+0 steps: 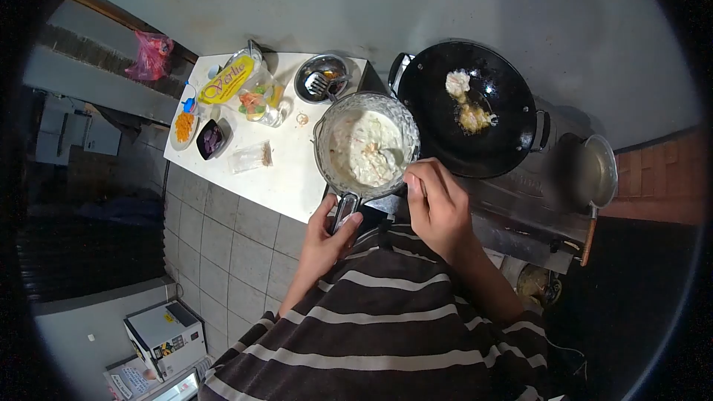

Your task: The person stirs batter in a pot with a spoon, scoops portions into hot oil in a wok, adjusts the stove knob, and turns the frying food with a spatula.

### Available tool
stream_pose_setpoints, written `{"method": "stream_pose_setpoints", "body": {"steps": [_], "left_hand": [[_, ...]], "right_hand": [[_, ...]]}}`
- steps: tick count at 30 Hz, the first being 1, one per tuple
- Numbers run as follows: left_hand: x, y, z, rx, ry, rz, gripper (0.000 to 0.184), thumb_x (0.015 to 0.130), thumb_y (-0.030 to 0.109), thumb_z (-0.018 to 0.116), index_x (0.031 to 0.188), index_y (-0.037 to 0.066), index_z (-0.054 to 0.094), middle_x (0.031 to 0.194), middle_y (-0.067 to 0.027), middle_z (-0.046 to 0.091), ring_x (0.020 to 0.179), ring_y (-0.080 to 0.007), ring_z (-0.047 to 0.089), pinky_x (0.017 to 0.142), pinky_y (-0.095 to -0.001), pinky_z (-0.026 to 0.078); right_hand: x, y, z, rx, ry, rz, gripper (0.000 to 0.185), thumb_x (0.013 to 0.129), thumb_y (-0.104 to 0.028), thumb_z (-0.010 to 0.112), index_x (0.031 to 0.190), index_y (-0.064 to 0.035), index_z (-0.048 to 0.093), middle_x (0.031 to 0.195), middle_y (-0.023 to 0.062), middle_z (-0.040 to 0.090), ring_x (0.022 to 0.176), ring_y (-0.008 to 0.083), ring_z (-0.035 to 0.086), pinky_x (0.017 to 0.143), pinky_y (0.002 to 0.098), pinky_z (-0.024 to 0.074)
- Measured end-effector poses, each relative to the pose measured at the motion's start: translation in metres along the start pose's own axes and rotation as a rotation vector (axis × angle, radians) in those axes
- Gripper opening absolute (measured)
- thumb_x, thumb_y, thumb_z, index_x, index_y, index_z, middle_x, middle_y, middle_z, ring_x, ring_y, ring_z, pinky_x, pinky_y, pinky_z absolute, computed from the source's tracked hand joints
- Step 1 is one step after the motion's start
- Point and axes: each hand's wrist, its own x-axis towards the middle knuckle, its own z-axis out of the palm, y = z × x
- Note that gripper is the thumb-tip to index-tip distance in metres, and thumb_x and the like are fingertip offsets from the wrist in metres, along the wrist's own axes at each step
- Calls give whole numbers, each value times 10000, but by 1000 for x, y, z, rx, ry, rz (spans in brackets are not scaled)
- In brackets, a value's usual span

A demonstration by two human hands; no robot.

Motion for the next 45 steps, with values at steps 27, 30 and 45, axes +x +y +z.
{"method": "stream_pose_setpoints", "body": {"steps": [27,30,45], "left_hand": [[16,17,-47,175,-184,95,207,911,127,680,1002,27,523,643,40,523,525,-27,444,441,-210,316],[20,18,-58,198,-202,83,221,913,183,668,993,25,536,608,-1,526,527,-54,465,467,-257,345],[51,14,-103,45,-393,6,226,922,177,669,975,42,496,592,1,506,474,-53,461,419,-234,334]], "right_hand": [[-22,-28,64,307,259,380,233,1008,-82,390,845,26,519,757,96,569,644,135,579,642,274,476],[-20,-31,70,441,297,497,262,1024,-123,374,853,21,511,784,97,563,666,141,590,653,278,495],[-10,-20,74,864,426,699,215,1039,-228,412,922,-61,481,876,111,610,792,172,647,680,329,535]]}}
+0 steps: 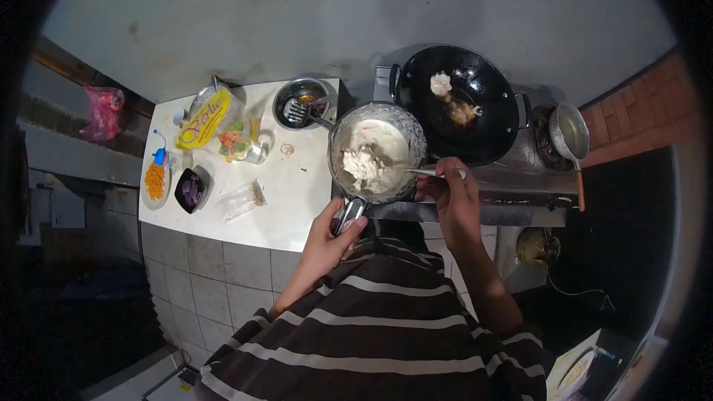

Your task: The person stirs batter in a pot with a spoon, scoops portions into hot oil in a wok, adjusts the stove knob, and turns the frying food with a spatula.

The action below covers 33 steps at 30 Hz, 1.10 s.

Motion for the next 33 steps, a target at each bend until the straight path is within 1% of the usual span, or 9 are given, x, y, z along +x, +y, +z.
{"method": "stream_pose_setpoints", "body": {"steps": [2,5,7,11,13,15,19,24,33], "left_hand": [[4,2,-5,-102,-71,-38,197,931,152,656,988,61,491,588,27,481,460,-38,426,408,-213,304],[10,4,-9,-131,-112,-64,176,938,129,642,988,73,483,594,37,465,461,-31,407,406,-204,292],[13,5,-12,-137,-139,-72,180,938,126,642,994,74,479,602,36,468,465,-30,407,407,-201,293],[18,11,-15,-184,-207,-88,188,939,120,640,1012,77,472,615,36,474,475,-26,406,410,-197,293],[20,17,-13,-178,-209,-98,175,943,97,626,1012,70,467,595,31,466,459,-33,399,400,-204,281],[23,22,-11,-174,-206,-100,163,948,75,612,1012,63,462,575,26,459,443,-41,391,390,-210,269],[29,30,-5,-161,-206,-115,170,949,84,615,1016,64,460,581,26,458,442,-43,389,389,-213,274],[37,39,5,-149,-204,-116,183,946,103,625,1021,70,461,590,25,461,447,-42,387,390,-210,278],[50,49,51,-165,-194,-139,201,940,121,639,1036,86,466,597,27,462,455,-39,396,391,-207,275]], "right_hand": [[-1,-2,2,-28,40,-14,217,1041,-232,412,926,-61,480,867,107,610,781,169,640,685,323,531],[1,-4,3,-24,40,-35,213,1036,-249,412,940,-72,481,858,96,613,753,158,612,684,305,501],[1,-5,3,-35,51,-42,218,1036,-253,410,935,-71,476,838,87,596,735,151,575,683,303,492],[4,-3,0,-33,75,-48,216,1034,-249,411,933,-69,473,841,86,584,736,151,566,682,302,483],[5,-4,-4,29,44,-66,227,1046,-243,404,931,-60,476,870,107,607,745,169,604,701,315,509],[7,-6,-6,27,51,-88,230,1046,-244,401,930,-60,475,872,106,605,748,169,603,699,314,507],[14,-16,-11,11,70,-127,237,1047,-247,393,928,-59,474,882,106,600,760,170,600,695,312,503],[30,-29,-26,4,22,-154,245,1044,-256,412,927,-53,484,896,108,596,765,162,595,681,304,502],[43,-75,-58,-64,-65,-199,264,1046,-263,410,939,-35,489,889,115,595,749,159,596,661,303,509]]}}
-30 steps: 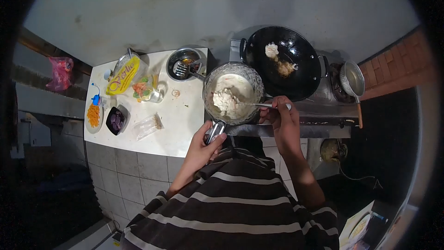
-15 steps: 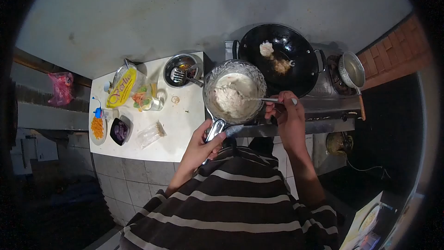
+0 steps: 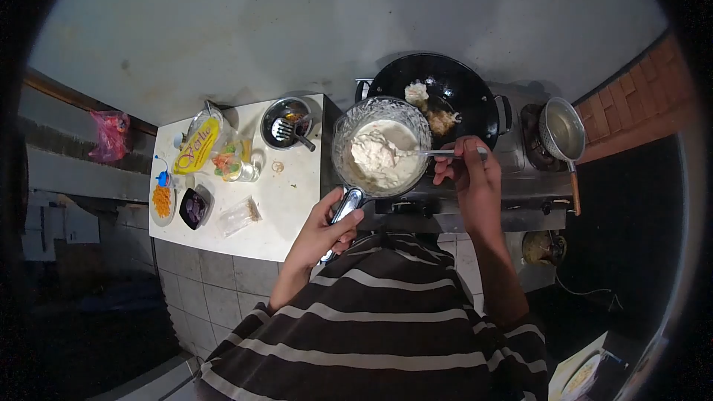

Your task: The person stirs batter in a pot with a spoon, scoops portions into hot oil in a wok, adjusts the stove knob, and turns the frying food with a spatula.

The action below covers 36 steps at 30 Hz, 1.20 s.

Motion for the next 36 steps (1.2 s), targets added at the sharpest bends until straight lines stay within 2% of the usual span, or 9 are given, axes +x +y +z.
{"method": "stream_pose_setpoints", "body": {"steps": [5,18,20,22,24,26,30,32,36], "left_hand": [[6,0,24,-73,9,-23,223,935,122,650,1061,86,470,596,26,457,446,-45,385,392,-209,267],[20,6,56,38,108,49,208,936,123,646,1051,79,478,579,24,442,438,-49,378,389,-209,273],[21,6,59,9,123,49,191,936,103,638,992,86,456,575,26,452,433,-51,383,395,-224,268],[22,7,62,3,118,54,188,935,97,637,990,85,458,576,26,453,434,-50,384,393,-222,271],[24,7,65,1,110,67,184,935,90,636,988,84,460,577,26,454,435,-48,385,391,-220,275],[25,5,67,-9,134,106,180,933,80,635,998,81,467,577,26,456,439,-43,387,386,-216,284],[25,9,67,43,103,123,180,937,84,632,1028,77,476,581,31,459,449,-39,396,386,-214,288],[24,14,68,52,90,125,180,939,86,631,1030,77,476,581,33,457,451,-38,396,387,-214,287],[24,14,66,104,62,155,183,941,91,631,1039,79,476,582,38,452,452,-36,394,391,-214,284]], "right_hand": [[12,-18,-20,-15,-25,-10,257,1047,-246,397,951,-25,485,889,126,598,752,165,599,656,307,516],[37,-43,-46,-20,-59,-73,273,1041,-230,399,927,-14,521,882,118,597,730,161,596,639,297,513],[36,-44,-45,-63,-57,-77,284,1043,-226,392,923,-8,528,885,112,596,725,156,591,650,291,506],[31,-42,-44,-425,-201,-184,248,1021,-145,406,877,18,527,898,117,588,737,147,583,679,286,485],[25,-52,-41,-784,-505,-480,106,849,59,485,891,29,577,935,141,572,825,239,600,749,315,488],[15,-64,-39,-862,-633,-481,222,765,113,530,945,12,610,966,141,573,868,290,599,765,345,503],[10,-81,-39,-873,-644,-537,287,702,133,597,962,14,622,993,138,575,899,297,596,743,365,510],[14,-85,-38,-861,-647,-715,307,681,116,652,968,9,633,1018,132,584,910,299,597,715,360,517],[23,-77,-36,-894,-652,-740,293,688,86,676,966,0,637,1025,127,596,891,297,603,694,356,525]]}}
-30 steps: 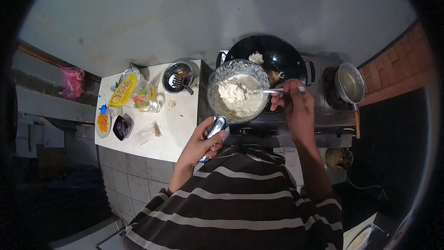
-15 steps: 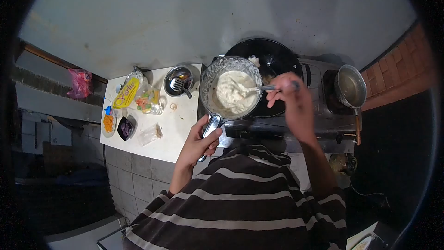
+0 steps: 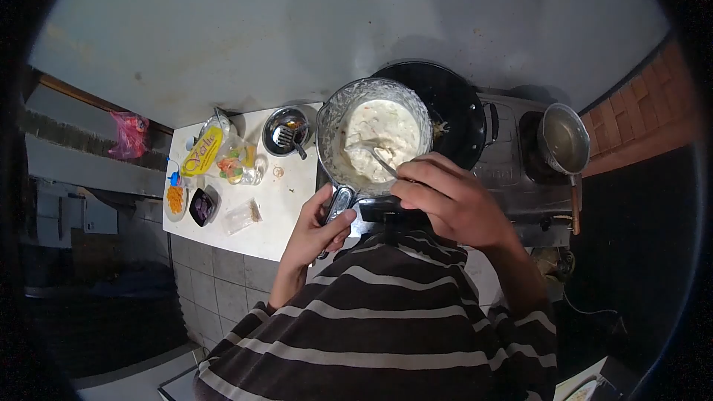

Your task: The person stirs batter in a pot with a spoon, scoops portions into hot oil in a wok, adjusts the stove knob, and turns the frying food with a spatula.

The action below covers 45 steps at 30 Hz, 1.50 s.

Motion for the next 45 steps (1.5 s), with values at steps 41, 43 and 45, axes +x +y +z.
{"method": "stream_pose_setpoints", "body": {"steps": [41,43,45], "left_hand": [[5,-47,9,319,312,34,208,929,124,658,1045,40,509,690,28,514,543,-29,433,455,-208,309],[5,-49,8,372,312,59,215,927,124,660,1051,29,513,702,26,514,560,-29,431,467,-209,311],[5,-43,9,405,326,7,223,924,123,664,1049,21,510,700,28,515,562,-28,429,468,-207,311]], "right_hand": [[-33,20,88,591,504,783,307,1042,-149,372,846,21,538,839,105,596,701,132,598,654,264,479],[-33,25,91,644,530,814,316,1045,-164,362,851,16,533,836,108,594,700,138,598,652,271,486],[-34,29,91,695,557,839,324,1049,-180,352,856,10,529,833,112,592,699,144,597,650,277,492]]}}
